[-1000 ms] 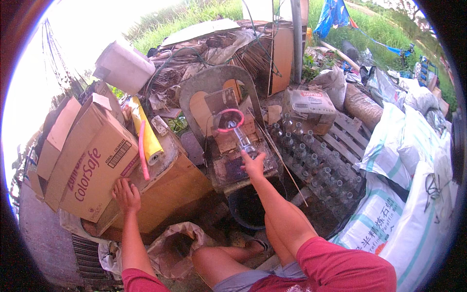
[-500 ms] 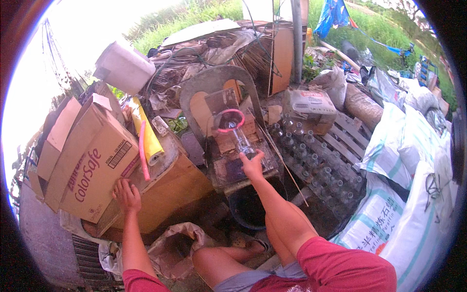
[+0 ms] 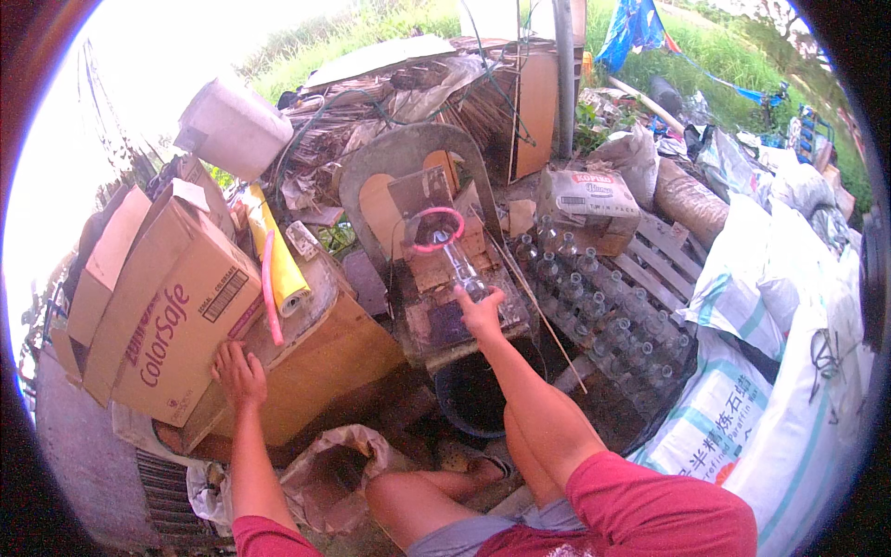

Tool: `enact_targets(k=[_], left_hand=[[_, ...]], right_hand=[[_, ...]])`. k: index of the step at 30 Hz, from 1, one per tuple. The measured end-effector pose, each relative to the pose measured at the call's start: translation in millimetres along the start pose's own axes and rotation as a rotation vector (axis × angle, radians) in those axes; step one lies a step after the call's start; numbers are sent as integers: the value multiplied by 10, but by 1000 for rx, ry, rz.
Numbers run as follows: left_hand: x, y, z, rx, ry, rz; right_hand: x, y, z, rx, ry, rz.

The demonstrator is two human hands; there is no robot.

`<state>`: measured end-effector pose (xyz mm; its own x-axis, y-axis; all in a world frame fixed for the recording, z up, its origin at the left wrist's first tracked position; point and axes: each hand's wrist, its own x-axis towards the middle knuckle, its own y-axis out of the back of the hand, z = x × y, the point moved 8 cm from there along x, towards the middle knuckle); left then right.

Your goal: The person repeatedly heats the neck of a clear glass bottle over a small flame using a handheld torch. They rotate the bottle to distribute heat, then place it on a nearby pallet with other bottles before picking it up again to continue heating.

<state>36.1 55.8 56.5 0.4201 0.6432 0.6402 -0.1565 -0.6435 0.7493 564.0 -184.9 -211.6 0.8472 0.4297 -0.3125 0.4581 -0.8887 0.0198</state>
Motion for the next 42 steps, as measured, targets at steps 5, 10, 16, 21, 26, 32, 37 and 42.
enact_targets(k=[5, 10, 16, 21, 26, 32, 37, 42], left_hand=[[-27, -123, -84, 8, 33, -20], [-62, -114, -77, 78, -73, 131], [-44, -98, -84, 103, -58, 89], [-56, -48, -56, 89, -38, 78], [-50, -79, -78, 53, 1, 33], [-28, 31, -15, 12, -10, 18], [-2, 129, 75, 14, -36, 55], [28, 147, 90, -31, 4, -32]], right_hand=[[-25, -13, 23, 222, -76, -63], [17, -60, 128, 396, -382, -224], [-15, 0, 31, 104, -89, -2], [-100, -23, -13, 244, -135, -99], [-200, 5, 6, 408, -409, -227], [13, 55, 70, 69, -146, 42], [55, -25, 115, 158, -55, -10], [-62, 8, 66, 339, -322, -114]])
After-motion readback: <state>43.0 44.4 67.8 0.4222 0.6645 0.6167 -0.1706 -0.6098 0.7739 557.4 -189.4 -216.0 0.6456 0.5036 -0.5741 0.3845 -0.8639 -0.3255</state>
